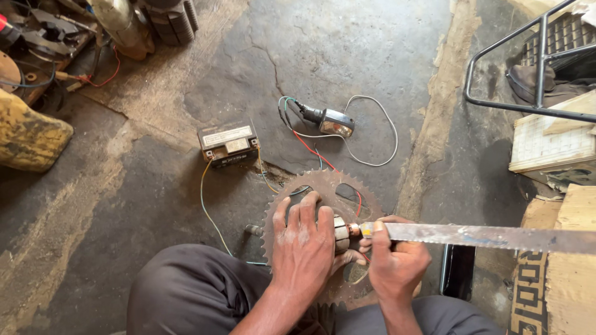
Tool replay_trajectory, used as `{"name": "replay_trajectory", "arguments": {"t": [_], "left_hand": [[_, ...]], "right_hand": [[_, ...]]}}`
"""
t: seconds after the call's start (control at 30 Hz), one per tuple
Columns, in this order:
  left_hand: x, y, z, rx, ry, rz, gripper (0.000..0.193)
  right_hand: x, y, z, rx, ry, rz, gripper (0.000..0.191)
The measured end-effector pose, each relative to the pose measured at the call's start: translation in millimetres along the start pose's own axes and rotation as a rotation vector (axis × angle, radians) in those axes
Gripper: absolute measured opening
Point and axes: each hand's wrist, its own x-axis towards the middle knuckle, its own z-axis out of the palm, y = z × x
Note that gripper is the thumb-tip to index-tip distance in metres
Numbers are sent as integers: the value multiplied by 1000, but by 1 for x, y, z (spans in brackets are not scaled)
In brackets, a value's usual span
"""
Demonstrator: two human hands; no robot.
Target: The person sits on the workshop floor holding a motor armature with a threaded shaft against a large sprocket gear, and repeatedly files the threaded shaft using a long flat file blade, repositioning the part between strokes.
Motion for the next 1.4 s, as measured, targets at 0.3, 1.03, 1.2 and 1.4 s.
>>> {"name": "replay_trajectory", "arguments": {"t": [0.3, 1.03, 1.2, 1.4], "left_hand": [[-2, 0, 1, 18, 28, 8, 76], [-3, 0, 6, 96, 97, 34, 56], [-2, 0, 5, 33, 120, 40, 52], [-4, 0, 10, 107, 96, 16, 24]], "right_hand": [[8, -1, 0, -233, -49, -5, 12], [7, 2, -4, -159, -51, -35, 11], [9, 3, -2, -145, -8, 71, 11], [8, 2, -4, 1, -46, 82, 13]]}}
